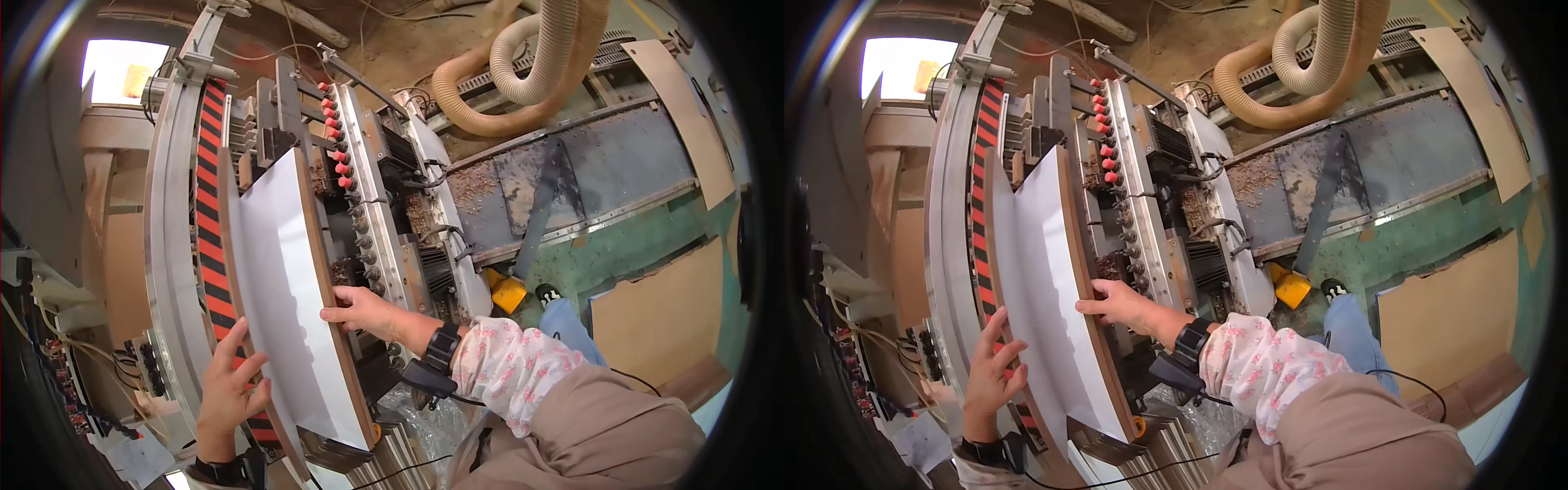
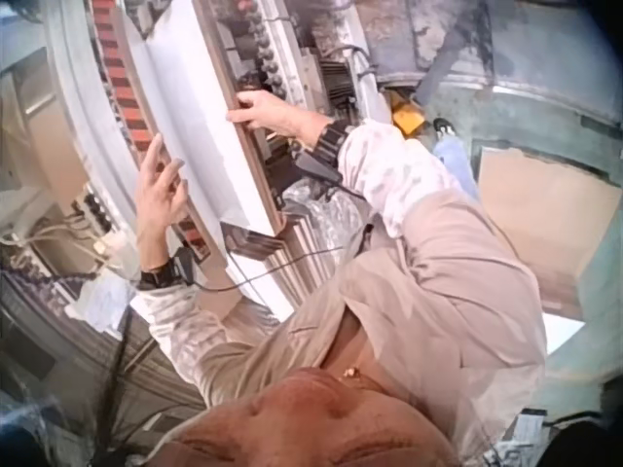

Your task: The person repeatedly picks up white rectangular panels from a stack and feeds them one by one into a processing machine. The person then retrieves the processed panels from the machine's output and stacks them on the floor.

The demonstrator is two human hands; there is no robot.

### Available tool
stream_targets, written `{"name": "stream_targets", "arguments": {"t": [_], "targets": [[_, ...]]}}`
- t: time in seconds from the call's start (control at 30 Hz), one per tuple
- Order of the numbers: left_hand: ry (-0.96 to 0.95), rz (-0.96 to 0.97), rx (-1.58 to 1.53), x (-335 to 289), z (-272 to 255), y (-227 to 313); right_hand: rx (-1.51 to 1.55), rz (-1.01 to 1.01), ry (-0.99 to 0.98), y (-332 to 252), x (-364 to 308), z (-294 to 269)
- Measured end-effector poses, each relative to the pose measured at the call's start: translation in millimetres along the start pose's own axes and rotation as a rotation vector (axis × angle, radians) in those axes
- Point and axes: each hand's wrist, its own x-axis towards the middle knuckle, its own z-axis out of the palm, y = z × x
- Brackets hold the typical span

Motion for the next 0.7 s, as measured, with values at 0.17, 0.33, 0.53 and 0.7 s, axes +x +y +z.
{"name": "stream_targets", "arguments": {"t": [0.17, 0.33, 0.53, 0.7], "targets": [[-0.048, 0.125, 0.305, 8.9, 8.0, 20.9, -0.069, -0.152, 0.163, -5.8, -0.8, 20.5], [-0.272, 0.271, 0.318, 23.2, 22.4, 42.1, -0.243, -0.229, 0.258, 2.9, 17.9, 24.2], [-0.29, 0.252, 0.289, 21.2, 32.3, 42.7, 0.19, -0.041, -0.031, 1.9, -3.2, -0.4], [-0.3, 0.289, 0.282, 32.3, 34.3, 53.3, 0.078, -0.048, 0.162, -1.4, -5.5, 10.5]]}}
